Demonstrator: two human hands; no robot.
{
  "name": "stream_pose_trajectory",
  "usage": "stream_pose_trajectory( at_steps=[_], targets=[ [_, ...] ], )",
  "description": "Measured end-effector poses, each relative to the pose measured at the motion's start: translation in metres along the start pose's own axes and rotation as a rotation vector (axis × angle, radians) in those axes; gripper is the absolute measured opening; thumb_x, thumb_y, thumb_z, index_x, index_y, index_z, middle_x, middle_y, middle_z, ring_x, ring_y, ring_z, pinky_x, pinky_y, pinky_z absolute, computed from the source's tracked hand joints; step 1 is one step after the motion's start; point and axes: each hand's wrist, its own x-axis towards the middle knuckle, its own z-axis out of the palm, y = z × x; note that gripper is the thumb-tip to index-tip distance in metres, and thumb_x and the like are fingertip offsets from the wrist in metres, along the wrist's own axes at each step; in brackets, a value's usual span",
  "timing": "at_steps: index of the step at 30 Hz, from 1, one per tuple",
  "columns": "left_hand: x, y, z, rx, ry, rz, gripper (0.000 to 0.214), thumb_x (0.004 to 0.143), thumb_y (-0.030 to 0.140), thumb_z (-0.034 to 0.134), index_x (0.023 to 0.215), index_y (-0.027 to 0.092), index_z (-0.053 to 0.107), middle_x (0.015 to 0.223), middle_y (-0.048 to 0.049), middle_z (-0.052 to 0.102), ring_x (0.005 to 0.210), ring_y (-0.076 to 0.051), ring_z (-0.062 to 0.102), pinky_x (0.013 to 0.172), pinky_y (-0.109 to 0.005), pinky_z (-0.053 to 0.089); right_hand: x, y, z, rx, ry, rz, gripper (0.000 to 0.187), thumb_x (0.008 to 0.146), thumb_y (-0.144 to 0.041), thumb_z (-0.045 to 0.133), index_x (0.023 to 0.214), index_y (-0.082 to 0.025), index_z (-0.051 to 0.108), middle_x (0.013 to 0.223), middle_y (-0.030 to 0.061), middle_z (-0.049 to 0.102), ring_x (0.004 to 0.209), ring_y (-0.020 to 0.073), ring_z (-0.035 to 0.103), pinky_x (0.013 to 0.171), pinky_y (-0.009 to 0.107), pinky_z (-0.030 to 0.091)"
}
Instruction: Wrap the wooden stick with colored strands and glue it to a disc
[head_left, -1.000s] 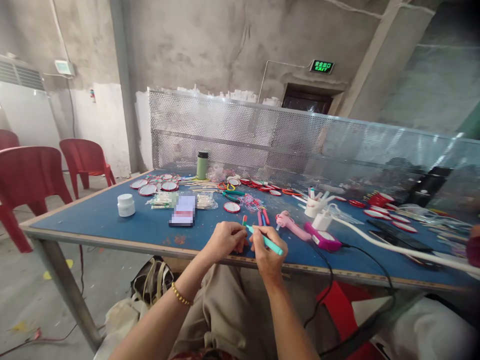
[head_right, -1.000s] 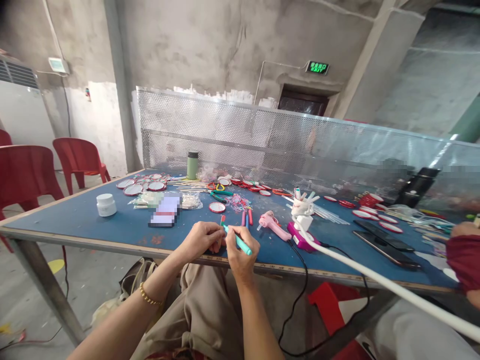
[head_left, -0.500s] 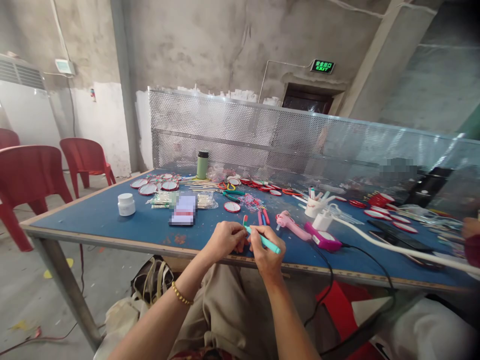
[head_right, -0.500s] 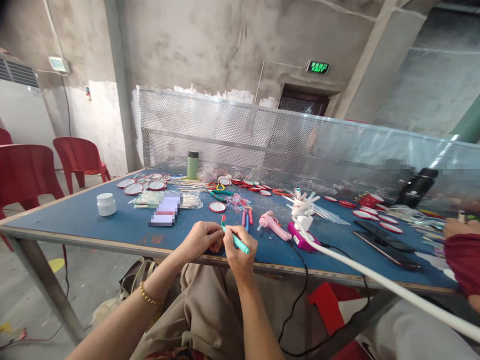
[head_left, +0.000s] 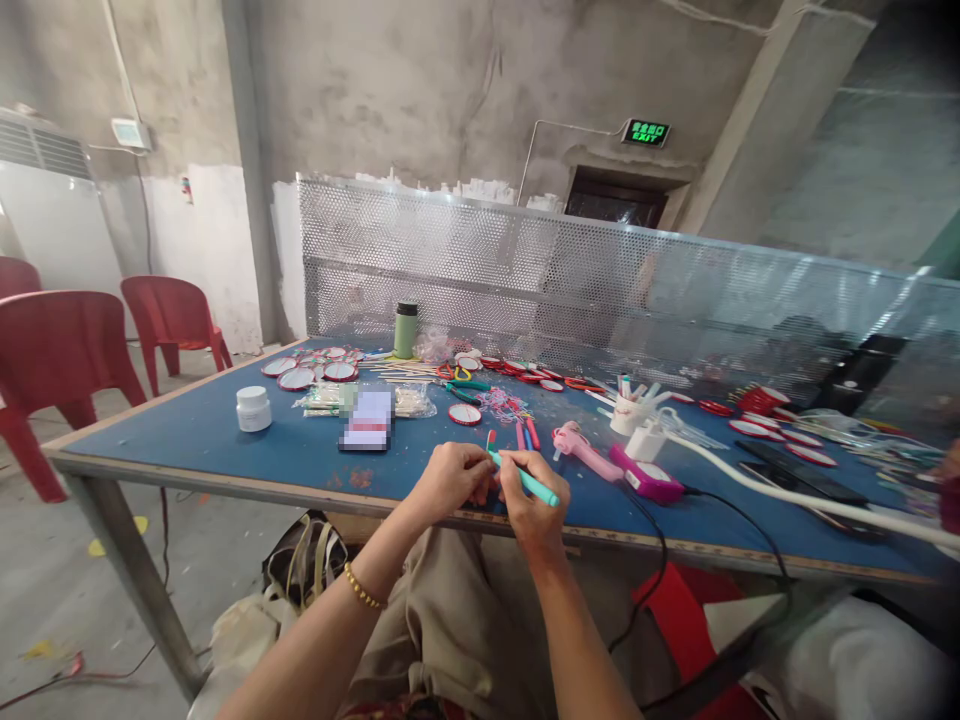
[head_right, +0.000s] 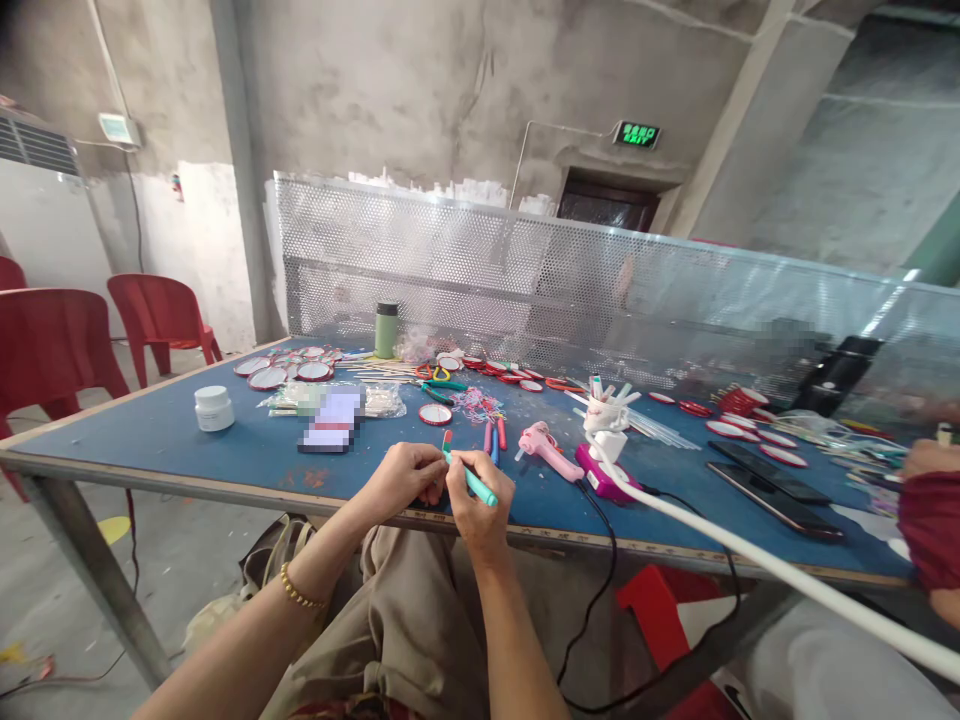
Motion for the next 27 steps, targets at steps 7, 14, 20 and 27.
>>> stream_pose_trajectory(
  at_steps=[7, 14, 20, 27],
  targets=[
    [0.0005, -0.0019, 0.0010, -0.048, 0.001, 0.017, 0.029, 0.087, 0.030, 0.048, 0.065, 0.017, 0.063, 0.054, 0.0015, 0.063, 0.052, -0.011, 0.058, 0.057, -0.020, 0.044, -0.0017, -0.0001, -0.0005, 0.013, 0.024, 0.035, 0.018, 0.091, -0.028, 0.056, 0.079, -0.019, 0.065, 0.066, 0.0005, 0.069, 0.052, 0.0129, 0.062, 0.049, 0.022, 0.048],
    [0.0003, -0.0015, 0.0012, -0.058, 0.000, 0.010, 0.029, 0.086, 0.029, 0.048, 0.064, 0.017, 0.061, 0.053, 0.0018, 0.062, 0.051, -0.011, 0.058, 0.057, -0.019, 0.044, -0.0014, -0.0012, -0.0011, -0.010, 0.010, 0.016, 0.018, 0.091, -0.027, 0.055, 0.078, -0.019, 0.065, 0.065, 0.0005, 0.069, 0.053, 0.0130, 0.063, 0.049, 0.022, 0.047],
    [-0.0002, -0.0013, 0.0013, -0.050, 0.004, 0.013, 0.029, 0.086, 0.029, 0.049, 0.063, 0.017, 0.060, 0.052, 0.0017, 0.062, 0.051, -0.011, 0.058, 0.057, -0.019, 0.043, -0.0010, -0.0013, -0.0006, -0.007, 0.000, 0.004, 0.017, 0.091, -0.027, 0.055, 0.080, -0.018, 0.065, 0.065, 0.0006, 0.069, 0.053, 0.0128, 0.063, 0.049, 0.022, 0.047],
    [0.0006, -0.0032, 0.0020, -0.062, 0.003, 0.006, 0.029, 0.087, 0.031, 0.049, 0.065, 0.017, 0.062, 0.053, 0.0017, 0.062, 0.051, -0.011, 0.057, 0.057, -0.019, 0.043, -0.0006, 0.0002, 0.0000, -0.027, 0.022, -0.008, 0.018, 0.091, -0.026, 0.055, 0.079, -0.018, 0.065, 0.064, 0.0003, 0.068, 0.051, 0.0121, 0.062, 0.051, 0.022, 0.047]
  ],
)
